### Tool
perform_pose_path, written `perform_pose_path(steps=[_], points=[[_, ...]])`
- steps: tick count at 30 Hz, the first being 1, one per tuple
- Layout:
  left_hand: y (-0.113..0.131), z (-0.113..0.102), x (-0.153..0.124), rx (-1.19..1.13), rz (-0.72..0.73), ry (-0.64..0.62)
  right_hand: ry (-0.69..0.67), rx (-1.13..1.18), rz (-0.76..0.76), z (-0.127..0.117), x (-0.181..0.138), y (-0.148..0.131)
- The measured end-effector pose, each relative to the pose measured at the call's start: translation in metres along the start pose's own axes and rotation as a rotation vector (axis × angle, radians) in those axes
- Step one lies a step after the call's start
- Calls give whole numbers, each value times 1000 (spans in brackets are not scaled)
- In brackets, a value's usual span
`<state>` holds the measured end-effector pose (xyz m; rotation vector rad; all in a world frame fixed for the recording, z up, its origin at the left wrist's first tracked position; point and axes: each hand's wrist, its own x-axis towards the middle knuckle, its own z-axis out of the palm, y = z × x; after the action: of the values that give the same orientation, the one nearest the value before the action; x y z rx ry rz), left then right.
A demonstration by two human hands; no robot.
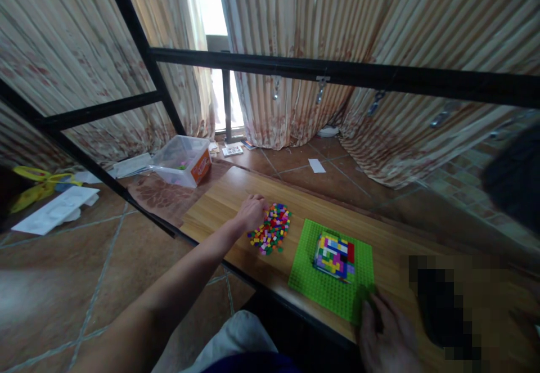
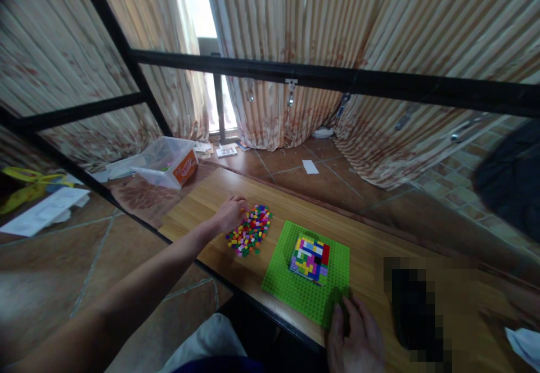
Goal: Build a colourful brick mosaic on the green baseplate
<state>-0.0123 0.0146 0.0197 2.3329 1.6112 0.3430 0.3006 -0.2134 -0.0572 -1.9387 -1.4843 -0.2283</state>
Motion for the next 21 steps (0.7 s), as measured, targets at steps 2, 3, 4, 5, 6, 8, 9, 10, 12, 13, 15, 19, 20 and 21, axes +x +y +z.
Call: perform_pose_path(steps=[2, 3, 4, 5, 6, 8, 9, 10, 12, 13, 15, 19, 20, 21], points=[[1, -1, -1, -5, 5, 13, 2, 1, -18, 2, -1, 2], [1, -2, -2, -10, 7, 22, 6, 3, -27, 2, -1, 3], [1, -3, -2, -18, 9, 36, 12, 7, -32, 3, -2, 4], [1, -4, -3, -34, 11, 56, 16, 12, -34, 3, -2, 4], [2, -6, -4, -64, 7, 80, 22, 18, -29, 3, -2, 4], [5, -9, -8, -198, -19, 128, 19, 27, -1, 2, -1, 3], [8, -10, -11, -312, -40, 153, 5, 36, 22, 0, 0, 2], [11, -11, -15, -458, -67, 178, -12, 48, 56, -2, 1, 1], [22, -12, -26, -809, -129, 213, -49, 84, 149, -9, 4, -3], [28, -12, -33, -992, -166, 218, -59, 110, 197, -13, 6, -6], [42, -12, -47, -1288, -254, 177, -62, 168, 272, -21, 11, -18], [71, -12, -74, -1607, -377, 105, -142, 389, 346, -30, 21, -65], [78, -12, -79, -1653, -396, 87, -190, 472, 368, -30, 24, -80], [84, -12, -85, -1687, -411, 74, -233, 559, 386, -30, 26, -96]])
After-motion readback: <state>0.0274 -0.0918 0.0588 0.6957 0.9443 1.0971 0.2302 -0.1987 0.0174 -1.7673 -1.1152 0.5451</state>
